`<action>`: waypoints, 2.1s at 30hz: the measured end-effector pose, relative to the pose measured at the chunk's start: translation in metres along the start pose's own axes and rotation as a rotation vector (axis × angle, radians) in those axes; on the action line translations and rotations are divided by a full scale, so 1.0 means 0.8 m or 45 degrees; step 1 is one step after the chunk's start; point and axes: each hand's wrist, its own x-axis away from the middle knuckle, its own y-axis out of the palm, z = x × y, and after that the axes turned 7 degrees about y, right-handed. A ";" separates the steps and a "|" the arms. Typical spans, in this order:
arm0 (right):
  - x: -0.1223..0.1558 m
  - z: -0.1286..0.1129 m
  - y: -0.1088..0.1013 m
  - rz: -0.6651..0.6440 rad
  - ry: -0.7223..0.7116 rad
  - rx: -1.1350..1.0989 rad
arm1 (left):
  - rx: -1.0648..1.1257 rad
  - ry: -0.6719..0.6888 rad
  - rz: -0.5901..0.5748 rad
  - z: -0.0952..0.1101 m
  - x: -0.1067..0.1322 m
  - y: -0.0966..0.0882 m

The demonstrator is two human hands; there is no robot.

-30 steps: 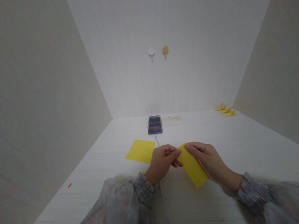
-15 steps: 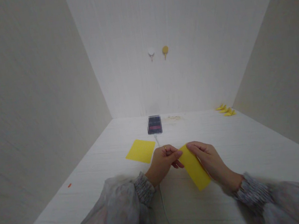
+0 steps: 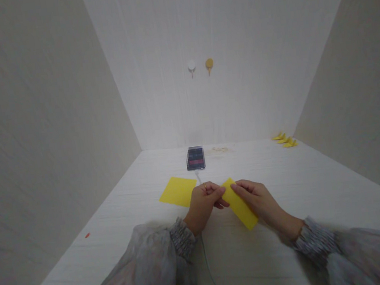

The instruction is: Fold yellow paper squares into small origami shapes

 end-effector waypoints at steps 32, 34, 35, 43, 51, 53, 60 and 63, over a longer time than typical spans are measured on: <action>-0.002 0.001 -0.004 -0.077 0.129 -0.038 | 0.001 -0.058 -0.070 -0.004 -0.004 -0.003; -0.002 0.000 -0.004 -0.075 0.123 -0.046 | -0.006 -0.065 -0.070 -0.004 -0.004 -0.003; -0.002 0.000 -0.004 -0.074 0.121 -0.053 | -0.006 -0.061 -0.072 -0.004 -0.004 -0.003; 0.000 -0.001 -0.004 -0.044 0.142 -0.067 | -0.022 -0.029 -0.089 -0.005 -0.004 -0.004; 0.000 -0.002 -0.005 -0.032 0.141 -0.047 | -0.059 0.014 -0.130 -0.004 -0.004 -0.005; 0.000 -0.003 -0.005 -0.031 0.148 -0.054 | -0.060 0.012 -0.128 -0.004 -0.004 -0.005; 0.000 -0.002 -0.005 -0.032 0.173 -0.058 | -0.072 0.015 -0.135 -0.006 -0.006 -0.005; -0.002 -0.001 -0.005 -0.040 0.174 -0.048 | -0.089 0.012 -0.130 -0.007 -0.006 -0.005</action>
